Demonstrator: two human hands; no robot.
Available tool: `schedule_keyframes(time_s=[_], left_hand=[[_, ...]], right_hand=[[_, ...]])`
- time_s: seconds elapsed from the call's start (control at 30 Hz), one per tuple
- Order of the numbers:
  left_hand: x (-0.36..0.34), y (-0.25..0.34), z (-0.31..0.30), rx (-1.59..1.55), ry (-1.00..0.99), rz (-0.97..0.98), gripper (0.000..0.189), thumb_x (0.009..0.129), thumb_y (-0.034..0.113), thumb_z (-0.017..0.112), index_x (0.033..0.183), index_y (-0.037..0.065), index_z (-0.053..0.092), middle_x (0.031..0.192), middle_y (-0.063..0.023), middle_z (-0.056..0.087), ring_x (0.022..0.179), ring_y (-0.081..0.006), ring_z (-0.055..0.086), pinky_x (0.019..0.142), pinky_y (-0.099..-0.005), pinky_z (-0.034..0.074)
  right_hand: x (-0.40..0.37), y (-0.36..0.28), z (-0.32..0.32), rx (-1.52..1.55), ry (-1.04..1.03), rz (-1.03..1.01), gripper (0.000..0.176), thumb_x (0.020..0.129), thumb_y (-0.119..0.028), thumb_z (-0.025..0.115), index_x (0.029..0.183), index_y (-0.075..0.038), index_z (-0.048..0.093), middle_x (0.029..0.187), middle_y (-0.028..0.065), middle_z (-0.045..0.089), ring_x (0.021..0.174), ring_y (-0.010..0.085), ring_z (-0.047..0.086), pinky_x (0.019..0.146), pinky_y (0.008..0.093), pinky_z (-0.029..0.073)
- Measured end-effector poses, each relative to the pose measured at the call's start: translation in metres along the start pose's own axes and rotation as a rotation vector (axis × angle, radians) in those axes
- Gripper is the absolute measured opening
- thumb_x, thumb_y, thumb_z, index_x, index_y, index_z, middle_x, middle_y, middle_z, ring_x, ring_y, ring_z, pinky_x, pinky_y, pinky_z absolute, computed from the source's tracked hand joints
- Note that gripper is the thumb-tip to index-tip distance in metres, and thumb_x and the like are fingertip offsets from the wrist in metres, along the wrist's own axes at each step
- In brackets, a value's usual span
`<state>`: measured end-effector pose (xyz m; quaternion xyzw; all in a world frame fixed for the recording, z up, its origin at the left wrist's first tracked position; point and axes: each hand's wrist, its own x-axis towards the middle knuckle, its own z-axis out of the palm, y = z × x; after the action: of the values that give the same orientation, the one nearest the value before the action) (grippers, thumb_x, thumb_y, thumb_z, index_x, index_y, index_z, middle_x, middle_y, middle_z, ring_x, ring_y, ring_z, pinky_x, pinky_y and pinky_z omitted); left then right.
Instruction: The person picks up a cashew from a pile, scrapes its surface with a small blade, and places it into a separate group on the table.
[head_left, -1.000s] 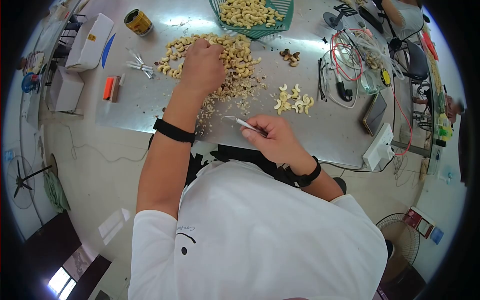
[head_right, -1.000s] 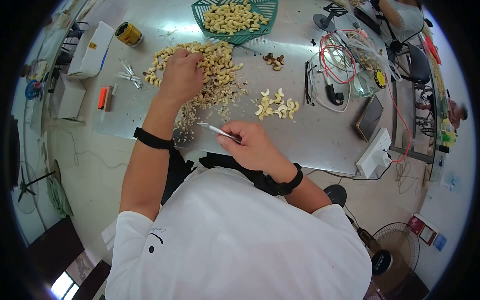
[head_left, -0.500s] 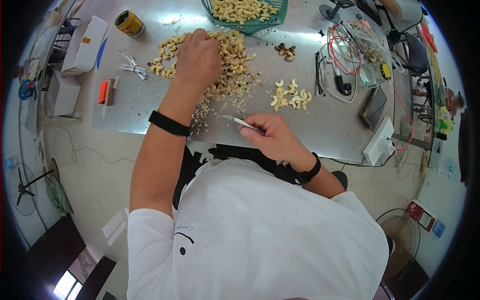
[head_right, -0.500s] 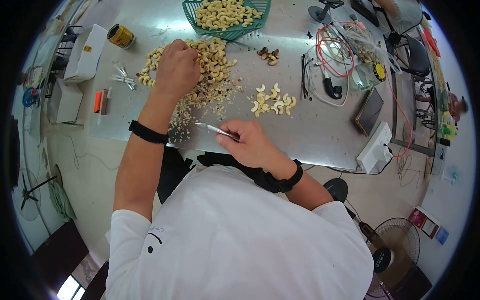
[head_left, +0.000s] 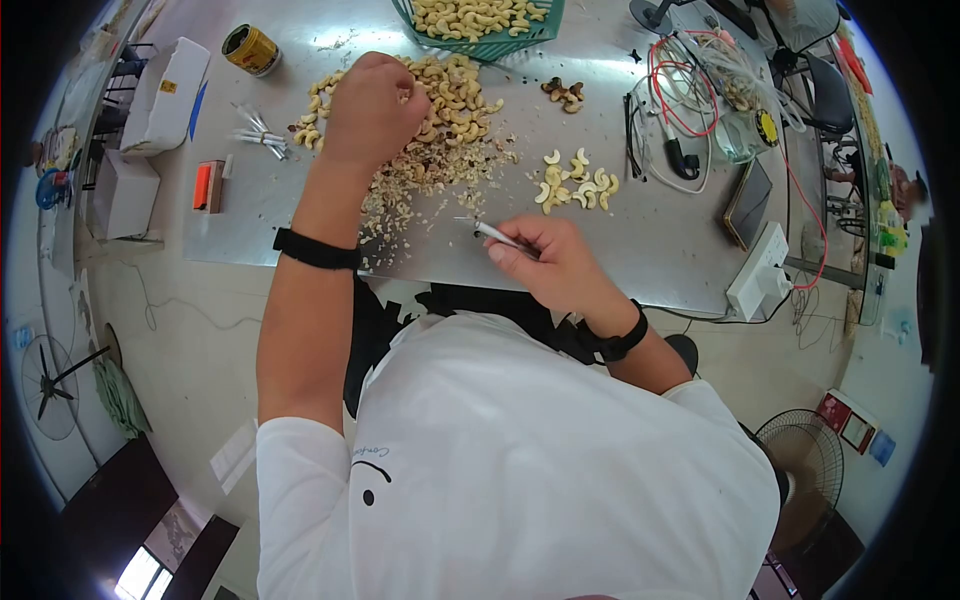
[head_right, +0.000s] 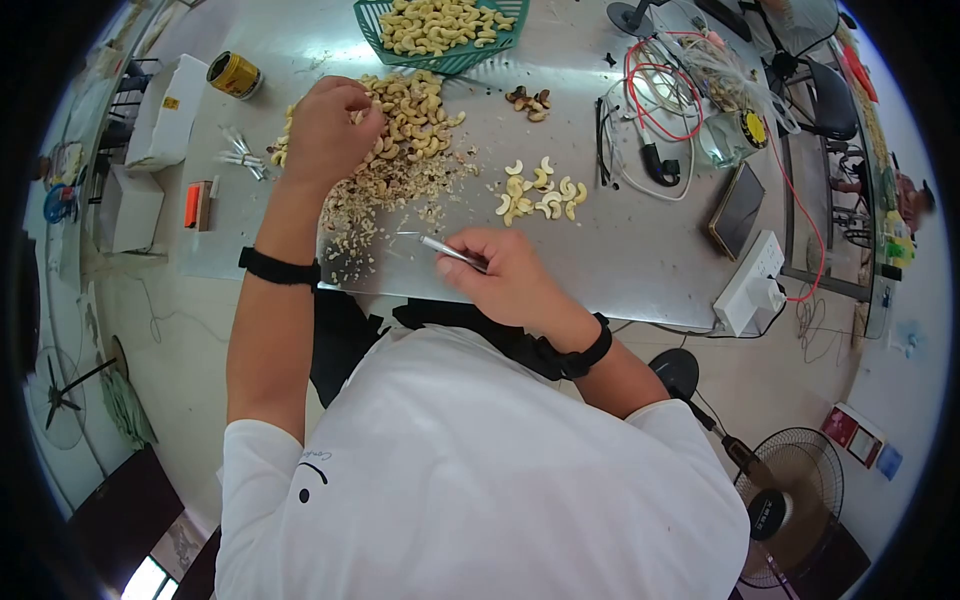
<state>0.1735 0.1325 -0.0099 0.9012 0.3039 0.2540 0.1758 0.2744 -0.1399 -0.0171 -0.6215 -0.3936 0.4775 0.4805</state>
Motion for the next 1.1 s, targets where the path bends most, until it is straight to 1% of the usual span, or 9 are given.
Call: schedule_keyframes(time_s=[0.07, 0.17, 0.37, 0.57, 0.67, 0.77, 0.87, 0.97, 1.1], left_hand=[[-0.002, 0.002, -0.010, -0.222, 0.034, -0.104, 0.016, 0.084, 0.014, 0.078, 0.082, -0.002, 0.075, 0.101, -0.0143, 0.075, 0.087, -0.0239, 0.075, 0.078, -0.0330, 0.060], [-0.018, 0.001, -0.026, -0.635, 0.002, -0.331, 0.015, 0.088, 0.011, 0.078, 0.094, -0.002, 0.075, 0.101, -0.0110, 0.077, 0.088, -0.0166, 0.073, 0.078, -0.0282, 0.060], [-0.091, -0.008, -0.059, -0.951, 0.003, -0.426, 0.020, 0.096, 0.002, 0.070, 0.115, 0.000, 0.069, 0.103, -0.0075, 0.075, 0.094, -0.0141, 0.070, 0.082, -0.0275, 0.058], [-0.168, -0.001, -0.077, -1.187, -0.707, -0.375, 0.017, 0.096, -0.002, 0.067, 0.113, -0.002, 0.069, 0.111, -0.0129, 0.076, 0.103, -0.0198, 0.072, 0.092, -0.0323, 0.057], [-0.167, -0.014, -0.054, -1.142, -0.734, -0.438, 0.015, 0.097, -0.002, 0.067, 0.112, -0.001, 0.070, 0.112, -0.0131, 0.076, 0.105, -0.0203, 0.071, 0.095, -0.0323, 0.056], [-0.138, -0.044, -0.033, -1.076, -0.343, -0.440, 0.015, 0.096, -0.002, 0.068, 0.111, -0.001, 0.069, 0.113, -0.0133, 0.076, 0.106, -0.0219, 0.071, 0.098, -0.0342, 0.056], [-0.112, -0.062, -0.036, -1.167, -0.098, -0.358, 0.015, 0.096, -0.002, 0.068, 0.112, -0.001, 0.070, 0.112, -0.0136, 0.076, 0.112, -0.0242, 0.070, 0.100, -0.0373, 0.056], [-0.115, -0.042, -0.054, -1.259, -0.237, -0.350, 0.015, 0.096, -0.001, 0.068, 0.111, -0.001, 0.070, 0.111, -0.0138, 0.075, 0.118, -0.0262, 0.069, 0.103, -0.0396, 0.055], [-0.141, -0.003, -0.046, -1.294, -0.694, -0.294, 0.014, 0.097, 0.000, 0.068, 0.111, -0.001, 0.070, 0.111, -0.0123, 0.075, 0.121, -0.0252, 0.067, 0.104, -0.0382, 0.054]], right_hand=[[0.000, -0.001, -0.001, 0.006, 0.017, 0.011, 0.015, 0.096, -0.014, 0.071, 0.100, 0.000, 0.072, 0.070, -0.0044, 0.054, 0.065, 0.0053, 0.045, 0.058, 0.0262, 0.038], [-0.001, -0.007, -0.006, -0.006, -0.001, 0.001, 0.014, 0.098, -0.013, 0.071, 0.105, -0.001, 0.072, 0.076, -0.0070, 0.057, 0.068, 0.0025, 0.045, 0.060, 0.0229, 0.038], [-0.003, -0.002, -0.001, 0.030, -0.039, 0.058, 0.015, 0.098, -0.013, 0.070, 0.103, 0.001, 0.072, 0.074, -0.0054, 0.058, 0.069, 0.0046, 0.046, 0.060, 0.0253, 0.040], [0.001, 0.006, 0.010, 0.050, -0.107, 0.075, 0.014, 0.099, -0.012, 0.068, 0.103, 0.001, 0.072, 0.076, -0.0047, 0.058, 0.069, 0.0046, 0.047, 0.061, 0.0245, 0.041], [0.005, 0.001, 0.016, 0.069, -0.136, 0.063, 0.014, 0.099, -0.012, 0.068, 0.104, 0.001, 0.071, 0.076, -0.0051, 0.058, 0.069, 0.0043, 0.047, 0.061, 0.0241, 0.041], [0.007, -0.005, 0.018, 0.081, -0.141, 0.055, 0.015, 0.100, -0.012, 0.068, 0.104, 0.001, 0.071, 0.076, -0.0055, 0.058, 0.069, 0.0038, 0.046, 0.061, 0.0240, 0.041], [0.006, -0.008, 0.016, 0.092, -0.122, 0.018, 0.015, 0.100, -0.012, 0.068, 0.105, 0.001, 0.072, 0.076, -0.0059, 0.058, 0.069, 0.0035, 0.046, 0.061, 0.0239, 0.041], [0.002, -0.004, 0.011, 0.108, -0.087, 0.003, 0.016, 0.100, -0.013, 0.068, 0.106, 0.001, 0.072, 0.076, -0.0067, 0.058, 0.068, 0.0036, 0.046, 0.061, 0.0240, 0.040], [-0.001, 0.011, 0.002, 0.077, -0.068, 0.040, 0.017, 0.100, -0.013, 0.068, 0.108, 0.000, 0.072, 0.076, -0.0074, 0.057, 0.067, 0.0035, 0.045, 0.059, 0.0238, 0.039]])
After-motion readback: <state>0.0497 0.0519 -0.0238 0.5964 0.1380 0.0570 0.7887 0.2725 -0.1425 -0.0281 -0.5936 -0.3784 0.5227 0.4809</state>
